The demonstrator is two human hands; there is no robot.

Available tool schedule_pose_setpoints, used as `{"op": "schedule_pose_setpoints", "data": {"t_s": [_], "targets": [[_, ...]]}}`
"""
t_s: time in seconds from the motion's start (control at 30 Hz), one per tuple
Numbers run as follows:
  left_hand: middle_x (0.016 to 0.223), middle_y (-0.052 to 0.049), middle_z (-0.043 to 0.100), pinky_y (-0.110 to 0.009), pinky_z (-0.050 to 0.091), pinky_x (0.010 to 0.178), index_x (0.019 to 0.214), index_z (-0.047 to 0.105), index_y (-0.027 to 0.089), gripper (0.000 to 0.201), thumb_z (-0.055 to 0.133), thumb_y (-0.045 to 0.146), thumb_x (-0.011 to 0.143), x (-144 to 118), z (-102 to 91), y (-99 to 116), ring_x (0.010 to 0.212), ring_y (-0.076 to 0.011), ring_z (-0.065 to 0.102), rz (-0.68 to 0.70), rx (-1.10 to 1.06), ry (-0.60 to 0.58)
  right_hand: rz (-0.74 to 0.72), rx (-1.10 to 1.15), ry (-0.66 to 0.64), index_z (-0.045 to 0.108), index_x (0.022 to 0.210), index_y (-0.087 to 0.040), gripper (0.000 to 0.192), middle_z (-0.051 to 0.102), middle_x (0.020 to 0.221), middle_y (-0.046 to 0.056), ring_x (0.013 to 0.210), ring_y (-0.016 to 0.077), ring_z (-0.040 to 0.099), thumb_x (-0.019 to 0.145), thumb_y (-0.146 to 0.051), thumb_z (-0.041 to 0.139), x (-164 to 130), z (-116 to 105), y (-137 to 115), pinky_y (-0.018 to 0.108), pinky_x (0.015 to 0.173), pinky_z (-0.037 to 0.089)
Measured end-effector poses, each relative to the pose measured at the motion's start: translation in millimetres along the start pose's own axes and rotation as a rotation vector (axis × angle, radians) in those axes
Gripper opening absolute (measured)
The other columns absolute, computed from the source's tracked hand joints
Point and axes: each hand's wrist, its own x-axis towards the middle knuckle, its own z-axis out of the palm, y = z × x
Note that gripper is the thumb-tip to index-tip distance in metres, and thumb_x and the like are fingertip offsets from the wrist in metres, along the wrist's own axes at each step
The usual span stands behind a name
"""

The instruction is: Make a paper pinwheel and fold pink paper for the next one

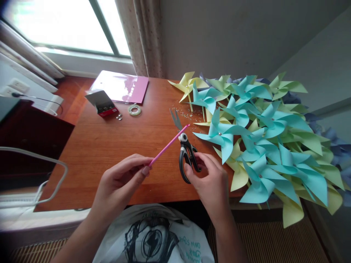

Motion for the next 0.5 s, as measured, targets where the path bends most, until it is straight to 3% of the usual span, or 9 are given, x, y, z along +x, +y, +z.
{"op": "schedule_pose_setpoints", "data": {"t_s": [0.1,0.2,0.33,0.5], "targets": [[0.084,-0.003,0.069,-0.022,0.049,0.068,0.099,0.077,0.02,0.012,0.068,0.017,0.092,0.7,-2.9,3.2,0.077,-0.0135,0.063,0.003,-0.03,0.062,0.179,0.55,-0.182,0.07,0.107,-0.023,0.042,0.077,0.102,0.011,0.094,0.0291,0.074,0.081,-0.054,0.076,-7.9,-3.2,-1.3,0.043,0.082,0.061],[0.084,-0.002,0.07,-0.021,0.05,0.066,0.097,0.078,0.021,0.012,0.07,0.016,0.09,2.3,-5.5,5.7,0.075,-0.0123,0.063,0.014,-0.062,0.122,0.249,0.819,-0.388,0.071,0.102,-0.023,0.057,0.075,0.1,0.012,0.094,0.0319,0.072,0.074,-0.072,0.073,-14.1,0.2,-5.9,0.044,0.078,0.062],[0.084,-0.002,0.071,-0.019,0.051,0.065,0.098,0.078,0.021,0.012,0.071,0.017,0.089,5.5,-9.0,7.5,0.074,-0.0114,0.064,0.031,-0.068,0.161,0.288,0.818,-0.519,0.067,0.102,-0.025,0.042,0.072,0.099,0.01,0.087,0.0284,0.072,0.079,-0.059,0.075,-19.2,6.6,-16.4,0.041,0.076,0.062],[0.083,-0.001,0.073,-0.017,0.052,0.065,0.098,0.078,0.022,0.011,0.073,0.02,0.089,6.9,-13.6,10.0,0.072,-0.0102,0.064,-0.025,-0.085,0.21,0.243,0.672,-0.575,0.067,0.111,-0.025,0.032,0.071,0.108,0.008,0.094,0.0227,0.072,0.084,-0.04,0.077,-22.3,1.5,-17.2,0.037,0.088,0.06]]}}
